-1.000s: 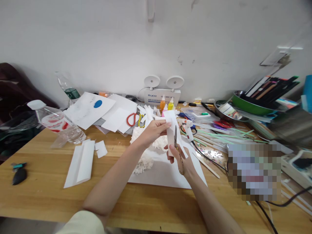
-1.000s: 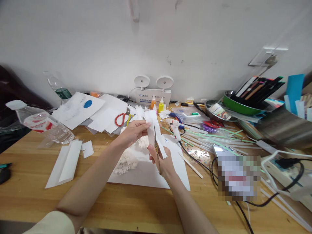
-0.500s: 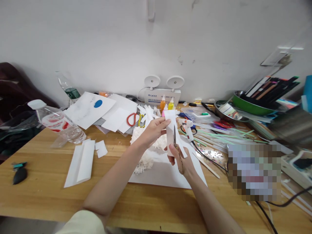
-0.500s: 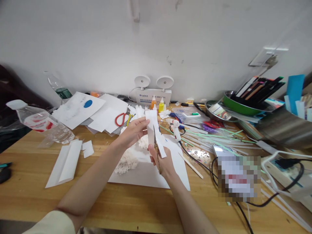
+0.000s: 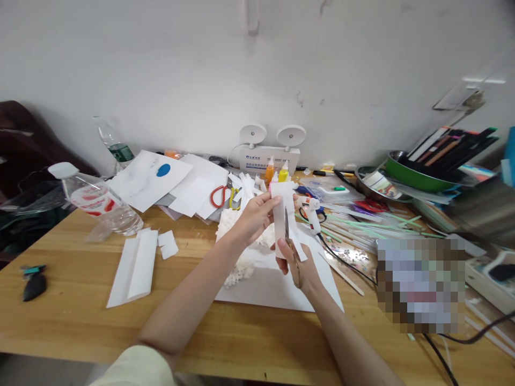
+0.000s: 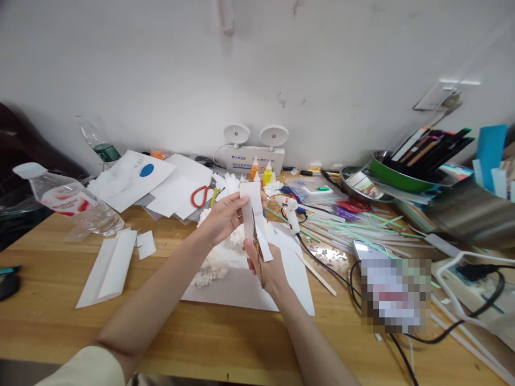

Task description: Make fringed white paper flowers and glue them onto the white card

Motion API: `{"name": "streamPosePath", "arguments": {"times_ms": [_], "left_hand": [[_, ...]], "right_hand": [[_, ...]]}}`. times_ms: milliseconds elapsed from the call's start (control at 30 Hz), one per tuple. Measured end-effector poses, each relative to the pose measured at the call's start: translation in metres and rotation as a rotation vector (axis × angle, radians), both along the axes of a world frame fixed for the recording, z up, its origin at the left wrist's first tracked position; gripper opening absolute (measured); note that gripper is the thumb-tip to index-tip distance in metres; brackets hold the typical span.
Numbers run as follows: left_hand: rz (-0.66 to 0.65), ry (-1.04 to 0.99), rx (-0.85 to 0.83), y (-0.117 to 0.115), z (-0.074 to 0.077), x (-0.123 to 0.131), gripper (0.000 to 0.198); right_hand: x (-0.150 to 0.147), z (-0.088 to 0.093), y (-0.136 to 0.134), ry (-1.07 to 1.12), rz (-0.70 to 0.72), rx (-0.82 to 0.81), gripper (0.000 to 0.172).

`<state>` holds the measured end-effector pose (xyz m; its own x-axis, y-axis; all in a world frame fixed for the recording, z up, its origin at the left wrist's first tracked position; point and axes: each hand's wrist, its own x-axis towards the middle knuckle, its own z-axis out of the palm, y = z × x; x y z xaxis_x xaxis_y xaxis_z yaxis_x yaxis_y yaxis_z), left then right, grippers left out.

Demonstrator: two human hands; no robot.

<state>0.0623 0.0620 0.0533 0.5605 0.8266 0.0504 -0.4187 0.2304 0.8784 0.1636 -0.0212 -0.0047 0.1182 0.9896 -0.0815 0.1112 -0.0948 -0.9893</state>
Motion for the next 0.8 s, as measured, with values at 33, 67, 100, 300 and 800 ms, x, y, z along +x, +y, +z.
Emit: {"name": "streamPosePath", "arguments": {"times_ms": [33,67,100,300,800], "left_hand": [[0.004,-0.004,-0.002,-0.0003,0.0004,0.0002,0.025],[0.008,-0.008,-0.005,-0.0005,0.0008,0.0003,0.025],[0.011,-0.013,-0.008,-0.0008,0.0011,0.0004,0.024],[0.016,-0.031,-0.026,-0.0004,-0.001,0.0005,0.023],[-0.003,-0.041,-0.038,0.0003,-0.0006,-0.0013,0.026]], "right_hand": [[-0.0003,-0.0001,0.0002,0.001,-0.008,-0.007,0.042],[-0.0007,-0.0001,0.0003,0.001,-0.015,-0.013,0.042],[-0.001,0.0001,0.0004,0.0,-0.021,-0.019,0.043],[-0.0014,0.001,0.0,-0.022,-0.013,-0.032,0.044],[-0.0017,-0.007,0.0032,0.016,-0.018,-0.084,0.045]]}}
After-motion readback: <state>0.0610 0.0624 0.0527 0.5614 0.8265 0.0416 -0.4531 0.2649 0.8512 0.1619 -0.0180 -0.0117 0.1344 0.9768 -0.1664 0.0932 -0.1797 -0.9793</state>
